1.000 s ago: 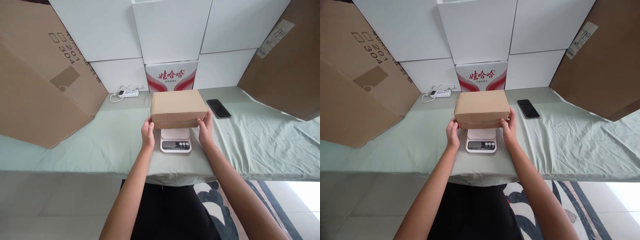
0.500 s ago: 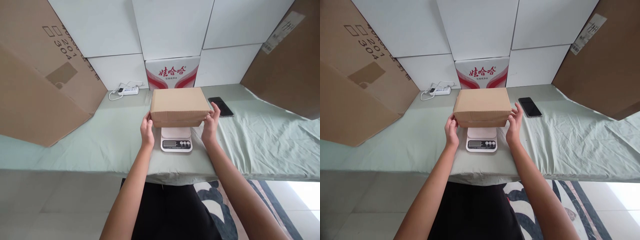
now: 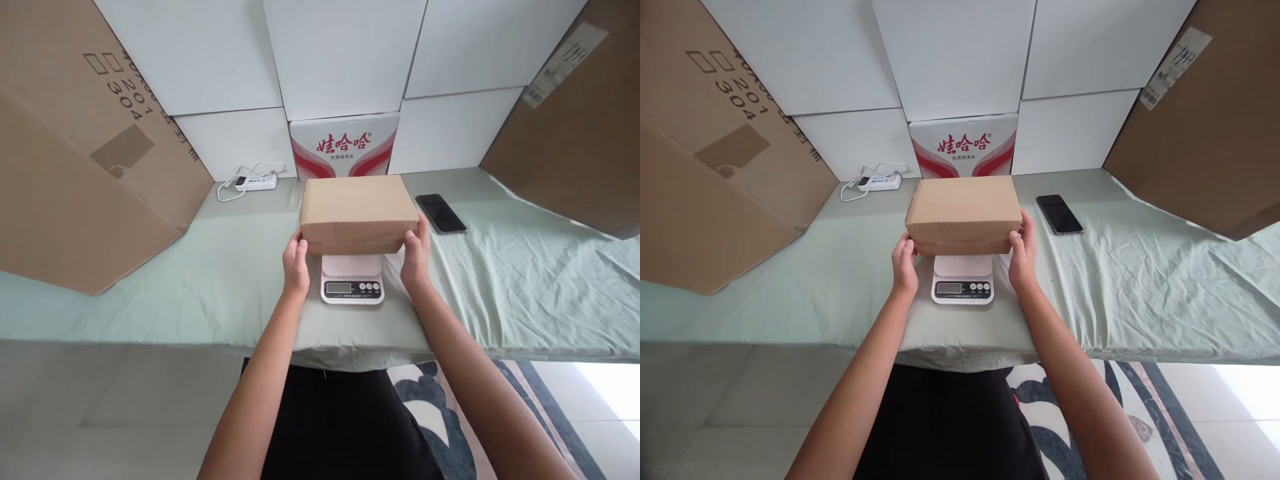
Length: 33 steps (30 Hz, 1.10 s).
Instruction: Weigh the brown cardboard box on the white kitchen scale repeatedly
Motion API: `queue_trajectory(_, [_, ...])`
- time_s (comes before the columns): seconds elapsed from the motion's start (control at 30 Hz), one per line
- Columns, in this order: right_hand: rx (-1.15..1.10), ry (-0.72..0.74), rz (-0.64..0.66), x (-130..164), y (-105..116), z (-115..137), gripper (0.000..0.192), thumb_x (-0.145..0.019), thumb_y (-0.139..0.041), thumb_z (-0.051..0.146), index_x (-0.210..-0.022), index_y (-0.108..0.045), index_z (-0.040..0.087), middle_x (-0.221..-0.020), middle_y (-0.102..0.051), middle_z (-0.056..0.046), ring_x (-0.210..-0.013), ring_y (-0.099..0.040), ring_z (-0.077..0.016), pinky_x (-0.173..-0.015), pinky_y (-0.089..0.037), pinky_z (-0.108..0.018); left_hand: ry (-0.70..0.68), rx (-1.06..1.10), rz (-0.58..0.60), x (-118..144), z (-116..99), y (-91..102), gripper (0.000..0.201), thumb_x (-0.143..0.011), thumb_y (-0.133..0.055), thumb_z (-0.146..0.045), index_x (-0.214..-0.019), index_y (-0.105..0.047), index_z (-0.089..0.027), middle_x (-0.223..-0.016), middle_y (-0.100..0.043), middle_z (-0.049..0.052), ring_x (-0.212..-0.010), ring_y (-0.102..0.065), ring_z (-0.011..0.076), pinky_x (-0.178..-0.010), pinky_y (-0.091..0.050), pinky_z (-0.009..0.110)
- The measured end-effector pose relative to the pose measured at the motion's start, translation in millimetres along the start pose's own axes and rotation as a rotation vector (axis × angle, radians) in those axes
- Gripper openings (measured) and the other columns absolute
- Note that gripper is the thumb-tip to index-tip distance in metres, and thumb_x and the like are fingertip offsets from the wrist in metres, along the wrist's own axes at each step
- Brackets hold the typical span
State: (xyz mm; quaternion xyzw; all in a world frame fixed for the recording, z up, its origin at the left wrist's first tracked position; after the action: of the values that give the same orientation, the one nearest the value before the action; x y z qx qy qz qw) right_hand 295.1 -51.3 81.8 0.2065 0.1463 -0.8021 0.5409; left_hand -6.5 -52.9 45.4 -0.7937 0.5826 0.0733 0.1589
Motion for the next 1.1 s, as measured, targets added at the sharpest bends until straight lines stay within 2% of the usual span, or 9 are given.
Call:
queue_trajectory(0.2, [-0.026,0.019,0.017,-6.5,-0.6,7.8,0.058,-0.097,-0.063,0.068,-0.142,-0.069,0.031,-0.145,-0.074,-0.012,-0.143,-0.065,-0.042,-0.127,-0.054,-0.069,-0.049,0.007,0.019,-7.9,-11.9,-1.3,0.059,-0.1,-0.067,-0.071,-0.13,-0.082,-0.024,-0.141,-0.085,0.014,-0.143,-0.076,0.0391,-0.124,-0.06,0.055])
queue_trajectory(0.33, [-0.031,0.129,0.004,-37.3,-4.1,28.5,0.058,-0.105,-0.054,0.073,-0.147,-0.068,0.037,-0.154,-0.071,-0.009,-0.155,-0.062,-0.0423,-0.136,-0.047,-0.07,-0.093,0.046,0.153,-36.2,-33.1,-13.1,0.063,-0.098,-0.071,-0.078,-0.127,-0.083,-0.024,-0.142,-0.085,0.013,-0.149,-0.074,0.0397,-0.129,-0.058,0.054])
queue_trajectory(0.4, [-0.074,0.156,0.007,-57.3,-12.7,30.1,0.062,-0.107,-0.048,0.078,-0.152,-0.066,0.038,-0.159,-0.069,-0.008,-0.159,-0.06,-0.0413,-0.138,-0.046,-0.068,-0.094,0.076,0.207,-57.2,-35.8,-21.0,0.065,-0.097,-0.074,-0.08,-0.127,-0.082,-0.023,-0.14,-0.085,0.014,-0.15,-0.073,0.04,-0.128,-0.059,0.053])
queue_trajectory(0.47, [-0.088,0.149,0.016,-73.4,-24.9,19.1,0.07,-0.105,-0.046,0.085,-0.156,-0.063,0.04,-0.161,-0.068,-0.007,-0.161,-0.06,-0.0402,-0.138,-0.048,-0.066,-0.065,0.1,0.205,-78.4,-25.8,-26.3,0.067,-0.096,-0.074,-0.082,-0.124,-0.081,-0.022,-0.134,-0.086,0.015,-0.148,-0.075,0.0402,-0.125,-0.061,0.052])
queue_trajectory(0.57, [-0.032,0.109,0.043,-81.4,-42.2,-14.8,0.086,-0.1,-0.043,0.097,-0.16,-0.061,0.039,-0.164,-0.066,-0.008,-0.164,-0.057,-0.0395,-0.14,-0.048,-0.064,-0.011,0.103,0.135,-100.2,6.1,-27.7,0.07,-0.091,-0.078,-0.086,-0.118,-0.08,-0.022,-0.125,-0.087,0.014,-0.142,-0.078,0.0395,-0.118,-0.064,0.049])
queue_trajectory(0.63, [-0.034,0.056,0.06,-77.7,-48.3,-40.0,0.09,-0.096,-0.045,0.099,-0.16,-0.06,0.038,-0.17,-0.064,-0.008,-0.167,-0.054,-0.0395,-0.141,-0.047,-0.065,-0.006,0.093,0.084,-106.4,27.1,-24.8,0.069,-0.088,-0.08,-0.087,-0.114,-0.079,-0.023,-0.121,-0.087,0.013,-0.137,-0.079,0.0379,-0.113,-0.065,0.045])
queue_trajectory(0.73, [-0.07,-0.04,0.096,-69.8,-51.7,-67.2,0.087,-0.095,-0.051,0.096,-0.159,-0.058,0.039,-0.176,-0.061,-0.006,-0.168,-0.053,-0.0376,-0.138,-0.05,-0.065,-0.003,0.082,0.032,-109.8,48.3,-18.4,0.069,-0.087,-0.077,-0.09,-0.108,-0.077,-0.024,-0.116,-0.085,0.011,-0.128,-0.08,0.0342,-0.105,-0.065,0.04])
queue_trajectory(0.87, [-0.08,-0.097,0.138,-69.0,-54.0,-80.6,0.081,-0.095,-0.054,0.09,-0.159,-0.057,0.039,-0.178,-0.06,-0.005,-0.168,-0.053,-0.0361,-0.137,-0.051,-0.063,0.041,0.065,0.011,-113.8,61.7,-13.9,0.071,-0.084,-0.078,-0.093,-0.105,-0.076,-0.025,-0.112,-0.082,0.01,-0.121,-0.078,0.0325,-0.103,-0.063,0.041])
queue_trajectory(1.1, [-0.095,-0.146,0.112,-77.1,-52.0,-91.3,0.074,-0.091,-0.058,0.088,-0.143,-0.063,0.036,-0.173,-0.065,-0.004,-0.166,-0.055,-0.0349,-0.142,-0.046,-0.063,0.094,0.054,0.02,-114.0,71.8,-18.6,0.066,-0.089,-0.081,-0.085,-0.11,-0.075,-0.023,-0.119,-0.081,0.013,-0.129,-0.077,0.0338,-0.117,-0.061,0.047])
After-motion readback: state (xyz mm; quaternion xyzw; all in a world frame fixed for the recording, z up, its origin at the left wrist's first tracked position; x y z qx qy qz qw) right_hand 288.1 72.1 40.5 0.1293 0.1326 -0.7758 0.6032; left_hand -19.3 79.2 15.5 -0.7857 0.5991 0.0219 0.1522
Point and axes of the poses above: each hand's wrist, its own x-axis away from the middle knuckle, its own y-axis out of the back of the hand, z = x × y, the point moved 7 cm from there along -x, towards the middle knuckle
